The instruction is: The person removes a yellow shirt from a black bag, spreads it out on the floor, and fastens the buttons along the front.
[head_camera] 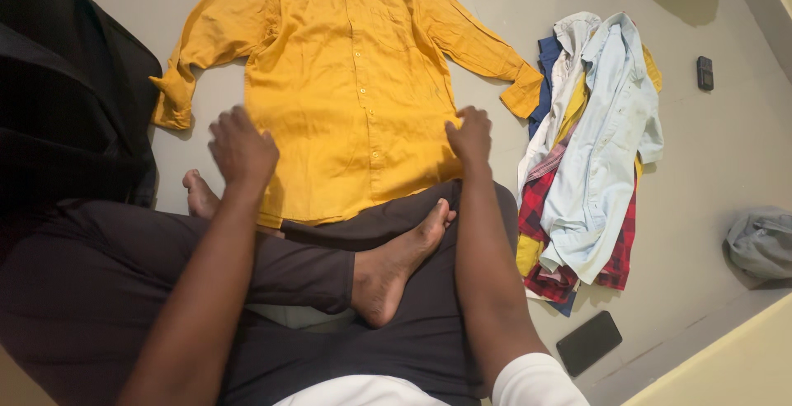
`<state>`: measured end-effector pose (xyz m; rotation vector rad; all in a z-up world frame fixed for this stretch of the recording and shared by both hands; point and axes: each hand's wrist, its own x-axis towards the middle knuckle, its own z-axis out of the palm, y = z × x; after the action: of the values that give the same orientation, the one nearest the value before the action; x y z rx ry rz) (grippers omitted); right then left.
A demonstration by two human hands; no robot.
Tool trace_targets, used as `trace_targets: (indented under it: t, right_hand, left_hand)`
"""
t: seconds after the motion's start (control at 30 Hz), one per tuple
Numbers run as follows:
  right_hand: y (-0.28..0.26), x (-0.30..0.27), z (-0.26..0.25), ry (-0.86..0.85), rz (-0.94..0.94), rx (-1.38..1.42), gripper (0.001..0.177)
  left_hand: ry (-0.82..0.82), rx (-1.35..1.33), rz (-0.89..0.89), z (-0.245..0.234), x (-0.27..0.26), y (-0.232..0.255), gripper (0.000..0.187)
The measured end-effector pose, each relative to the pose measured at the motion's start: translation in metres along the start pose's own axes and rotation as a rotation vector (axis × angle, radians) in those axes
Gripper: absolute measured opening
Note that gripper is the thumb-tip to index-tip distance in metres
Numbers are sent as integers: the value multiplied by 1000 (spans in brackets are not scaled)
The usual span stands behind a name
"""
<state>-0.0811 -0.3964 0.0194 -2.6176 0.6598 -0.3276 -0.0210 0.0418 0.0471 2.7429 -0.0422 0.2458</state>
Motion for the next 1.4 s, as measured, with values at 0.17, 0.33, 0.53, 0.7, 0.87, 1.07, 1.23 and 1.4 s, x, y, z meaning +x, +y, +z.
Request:
trace_targets:
  t: [0.17,0.33,0.53,0.7,0.87,1.07,1.23,1.4]
  right_hand:
    - [-42,-15,22,-262,-220,27,52]
    - [-80,-19,24,-624,-89,-304,135]
    - [-74,-37,-1,-651,-141,-293,89]
    - [-68,-17,4,-451,-72,-140,57]
    - [-39,12,44,-360,-264,-186,85]
    - [-66,0,8,-614,3,-324,83]
    - [-83,-4,-12,-425,167,-294,52]
    - [-31,30,43,-149,-286,-162,63]
  left_hand:
    - [-258,-72,390,24,-12,32,73]
    - [-759,229,237,13,-15,54,122]
    - [-881,244,174,3,-17,48,123]
    - [-596,91,205,27,-10,32,98]
    - [-426,119,231,50,20,28,94]
    - [-617,191,137,33,25,34,99]
    - [-511,82,106,22,23,30,86]
    - [-251,33,243,53,38,17,82]
